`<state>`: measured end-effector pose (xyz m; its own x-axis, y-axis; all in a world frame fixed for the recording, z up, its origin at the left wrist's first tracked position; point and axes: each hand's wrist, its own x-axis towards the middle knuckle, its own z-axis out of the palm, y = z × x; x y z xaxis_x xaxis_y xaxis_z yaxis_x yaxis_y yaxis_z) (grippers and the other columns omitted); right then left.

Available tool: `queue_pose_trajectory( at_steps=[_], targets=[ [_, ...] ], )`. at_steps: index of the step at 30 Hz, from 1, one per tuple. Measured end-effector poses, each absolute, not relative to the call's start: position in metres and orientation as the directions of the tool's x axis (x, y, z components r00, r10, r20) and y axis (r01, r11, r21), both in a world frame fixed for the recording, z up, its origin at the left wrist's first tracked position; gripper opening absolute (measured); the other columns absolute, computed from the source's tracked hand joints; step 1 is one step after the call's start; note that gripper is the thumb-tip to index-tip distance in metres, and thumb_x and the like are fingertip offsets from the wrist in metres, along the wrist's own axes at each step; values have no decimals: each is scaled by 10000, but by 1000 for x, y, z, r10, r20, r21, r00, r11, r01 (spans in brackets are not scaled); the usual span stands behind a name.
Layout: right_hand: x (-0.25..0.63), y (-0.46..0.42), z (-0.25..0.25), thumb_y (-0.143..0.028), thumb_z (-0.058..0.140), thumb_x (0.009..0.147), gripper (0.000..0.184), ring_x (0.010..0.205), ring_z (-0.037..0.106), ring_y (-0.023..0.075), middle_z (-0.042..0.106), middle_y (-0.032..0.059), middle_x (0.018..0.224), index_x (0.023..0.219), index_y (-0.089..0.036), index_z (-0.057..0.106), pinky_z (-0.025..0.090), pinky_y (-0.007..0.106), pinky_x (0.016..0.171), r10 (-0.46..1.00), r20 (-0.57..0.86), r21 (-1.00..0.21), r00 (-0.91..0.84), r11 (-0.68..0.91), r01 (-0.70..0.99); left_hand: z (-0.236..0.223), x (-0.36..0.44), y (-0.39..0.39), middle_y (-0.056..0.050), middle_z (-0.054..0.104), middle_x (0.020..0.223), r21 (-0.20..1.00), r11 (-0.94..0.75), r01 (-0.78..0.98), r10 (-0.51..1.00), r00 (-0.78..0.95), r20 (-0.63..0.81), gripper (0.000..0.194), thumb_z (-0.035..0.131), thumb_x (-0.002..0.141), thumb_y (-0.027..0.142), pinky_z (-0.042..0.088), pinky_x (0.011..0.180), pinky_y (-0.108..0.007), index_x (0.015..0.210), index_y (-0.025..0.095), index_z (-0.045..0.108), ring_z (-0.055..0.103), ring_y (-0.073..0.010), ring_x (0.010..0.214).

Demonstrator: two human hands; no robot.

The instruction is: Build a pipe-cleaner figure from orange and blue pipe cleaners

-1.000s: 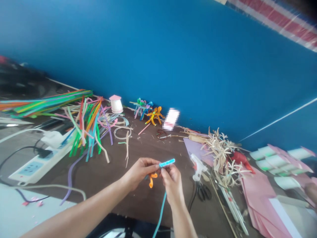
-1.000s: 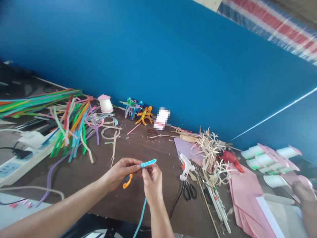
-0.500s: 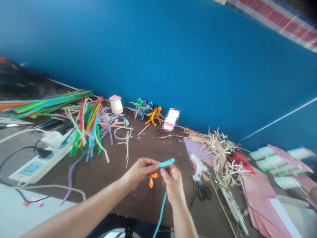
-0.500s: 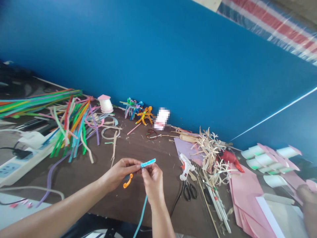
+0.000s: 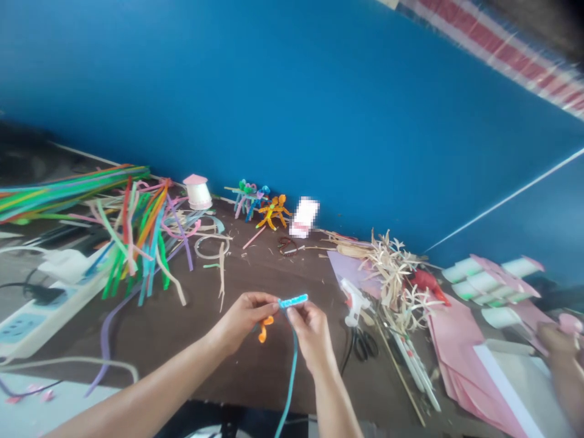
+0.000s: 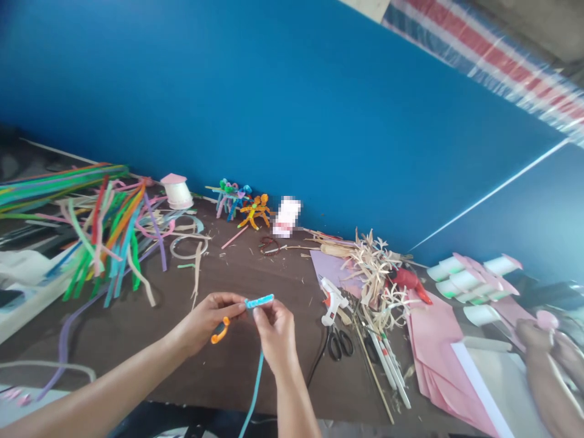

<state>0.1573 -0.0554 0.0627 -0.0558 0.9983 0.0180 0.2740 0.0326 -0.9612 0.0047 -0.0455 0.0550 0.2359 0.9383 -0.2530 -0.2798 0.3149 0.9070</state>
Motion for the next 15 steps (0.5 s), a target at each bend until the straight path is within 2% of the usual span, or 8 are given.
queue_pose_trajectory(
  at_steps=[2, 4, 7, 9, 12, 15],
  targets=[
    [183, -52, 65, -355, 497, 768, 222, 600, 588, 153, 636, 38, 678, 779, -158, 599, 454, 240, 558, 985, 153, -860, 84, 91, 503, 53, 2, -45, -15, 607, 600, 897, 347, -275, 932, 211, -296, 247, 667, 632, 359, 351, 525, -195, 721, 129, 650, 509, -94, 558],
    [218, -46, 66, -378, 501, 752, 231, 571, 591, 168, 640, 46, 669, 767, -173, 607, 437, 253, 531, 903, 335, -668, 269, 27, 744, 53, -2, -44, -22, 609, 619, 888, 373, -268, 923, 206, -326, 255, 666, 629, 369, 343, 515, -196, 716, 131, 638, 518, -100, 575],
    [268, -35, 62, -372, 549, 702, 195, 487, 551, 190, 611, 66, 604, 716, -184, 602, 342, 262, 410, 832, 414, -592, 369, -62, 803, 58, -3, -44, -28, 614, 634, 883, 399, -249, 910, 223, -349, 259, 676, 610, 361, 326, 491, -198, 720, 130, 635, 512, -101, 570],
    [290, -28, 56, -377, 604, 644, 186, 317, 414, 134, 513, -3, 418, 552, -221, 564, 226, 235, 331, 801, 514, -445, 306, -57, 894, 61, -2, -43, -28, 617, 636, 879, 407, -249, 906, 237, -352, 260, 689, 587, 340, 326, 492, -200, 729, 128, 638, 506, -100, 569],
    [302, -21, 45, -371, 621, 629, 276, 249, 281, 80, 384, -65, 302, 420, -235, 503, 156, 210, 315, 832, 510, -376, 220, -15, 927, 64, 2, -43, -11, 591, 594, 881, 393, -265, 910, 250, -331, 242, 691, 582, 308, 330, 504, -201, 722, 117, 640, 476, -81, 537],
    [301, -19, 40, -404, 557, 688, 332, 248, 304, 81, 404, -48, 308, 410, -228, 511, 181, 211, 313, 889, 406, -337, 211, -69, 939, 66, 3, -44, 20, 534, 529, 888, 382, -256, 915, 239, -324, 227, 687, 586, 288, 316, 488, -201, 717, 108, 642, 438, -65, 490]
  ],
)
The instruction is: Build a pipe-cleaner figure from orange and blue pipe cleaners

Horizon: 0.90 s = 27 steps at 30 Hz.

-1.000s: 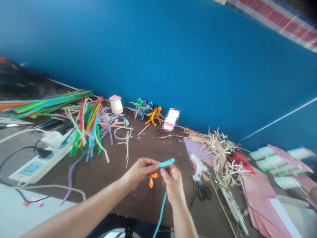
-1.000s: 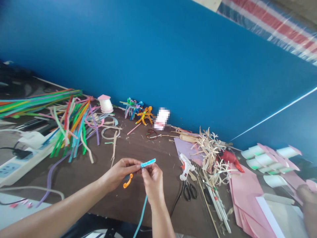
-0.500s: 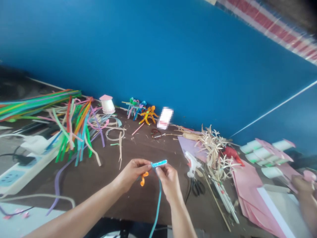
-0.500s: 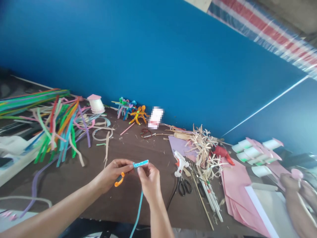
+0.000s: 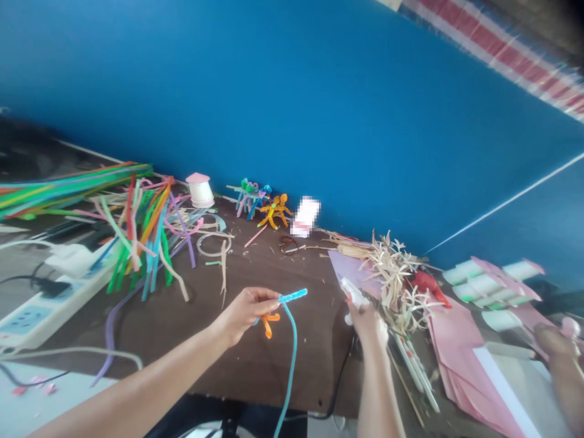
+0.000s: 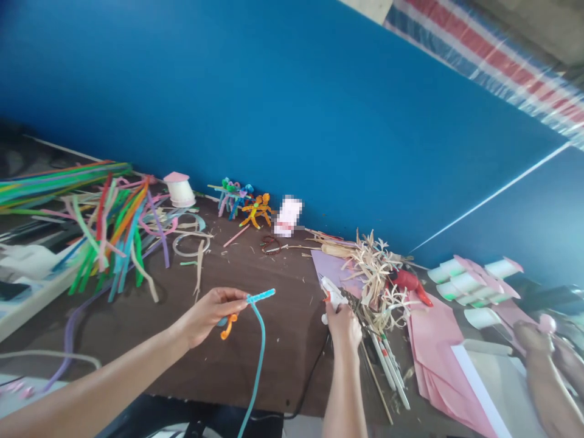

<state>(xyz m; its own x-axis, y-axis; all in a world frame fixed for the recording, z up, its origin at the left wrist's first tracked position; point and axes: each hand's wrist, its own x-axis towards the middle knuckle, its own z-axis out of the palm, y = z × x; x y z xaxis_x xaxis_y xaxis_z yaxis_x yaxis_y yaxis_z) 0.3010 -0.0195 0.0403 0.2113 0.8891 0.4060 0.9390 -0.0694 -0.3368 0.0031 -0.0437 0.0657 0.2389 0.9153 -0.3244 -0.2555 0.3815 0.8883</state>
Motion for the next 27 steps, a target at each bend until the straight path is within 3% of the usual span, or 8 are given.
queue_pose_trajectory(
  at_steps=[2, 6, 10, 12, 15, 19, 23, 27],
  targets=[
    [300, -19, 39, -413, 544, 693, 341, 259, 352, 97, 441, -26, 325, 409, -225, 522, 217, 221, 317, 913, 321, -381, 252, -119, 917, 67, 2, -44, 26, 521, 519, 897, 375, -236, 919, 219, -326, 226, 687, 581, 277, 314, 485, -200, 718, 102, 644, 437, -63, 488],
    [295, -17, 38, -394, 597, 637, 241, 350, 497, 150, 557, 19, 412, 496, -199, 580, 327, 234, 346, 914, 241, -583, 327, -133, 802, 65, 0, -42, 3, 576, 571, 905, 358, -228, 925, 217, -311, 229, 682, 583, 278, 347, 511, -204, 719, 98, 646, 467, -68, 511],
    [273, -28, 50, -386, 609, 645, 283, 446, 572, 162, 642, 37, 582, 796, -150, 576, 447, 258, 424, 908, 144, -913, 393, -31, 408, 58, 3, -39, -11, 602, 594, 914, 340, -220, 929, 226, -291, 247, 681, 578, 295, 395, 536, -219, 733, 106, 648, 508, -95, 540],
    [258, -40, 65, -369, 610, 661, 317, 458, 566, 140, 648, 32, 650, 887, -158, 539, 452, 241, 434, 930, 175, -939, 323, 59, 338, 55, 6, -39, 0, 590, 573, 927, 318, -199, 937, 217, -275, 237, 668, 585, 292, 402, 522, -218, 738, 113, 643, 504, -97, 523],
    [239, -59, 91, -312, 587, 697, 245, 592, 601, 150, 647, 42, 766, 892, -176, 525, 476, 240, 523, 965, 247, -845, 90, 169, 508, 55, 9, -39, 7, 578, 568, 953, 272, -131, 949, 198, -244, 190, 626, 610, 263, 381, 491, -201, 734, 118, 636, 482, -88, 501],
    [225, -74, 109, -265, 553, 714, 177, 635, 610, 163, 644, 50, 786, 873, -193, 522, 474, 242, 561, 922, 387, -586, -32, 273, 763, 58, 10, -39, 6, 564, 549, 978, 209, 8, 968, 144, -208, 153, 569, 636, 242, 349, 477, -192, 706, 119, 628, 479, -96, 505],
    [223, -76, 107, -256, 546, 717, 152, 602, 608, 157, 640, 38, 763, 856, -204, 515, 448, 241, 558, 872, 474, -382, -126, 332, 862, 56, 10, -39, -10, 582, 577, 985, 168, 50, 974, 148, -174, 159, 547, 645, 246, 359, 498, -197, 705, 116, 619, 496, -107, 527],
    [222, -75, 104, -253, 537, 727, 138, 612, 611, 157, 633, 30, 752, 854, -206, 512, 429, 238, 565, 837, 520, -286, -171, 359, 888, 50, 11, -38, -19, 587, 594, 988, 126, 92, 978, 153, -139, 169, 537, 654, 251, 356, 507, -200, 703, 112, 620, 500, -112, 541]
  ],
)
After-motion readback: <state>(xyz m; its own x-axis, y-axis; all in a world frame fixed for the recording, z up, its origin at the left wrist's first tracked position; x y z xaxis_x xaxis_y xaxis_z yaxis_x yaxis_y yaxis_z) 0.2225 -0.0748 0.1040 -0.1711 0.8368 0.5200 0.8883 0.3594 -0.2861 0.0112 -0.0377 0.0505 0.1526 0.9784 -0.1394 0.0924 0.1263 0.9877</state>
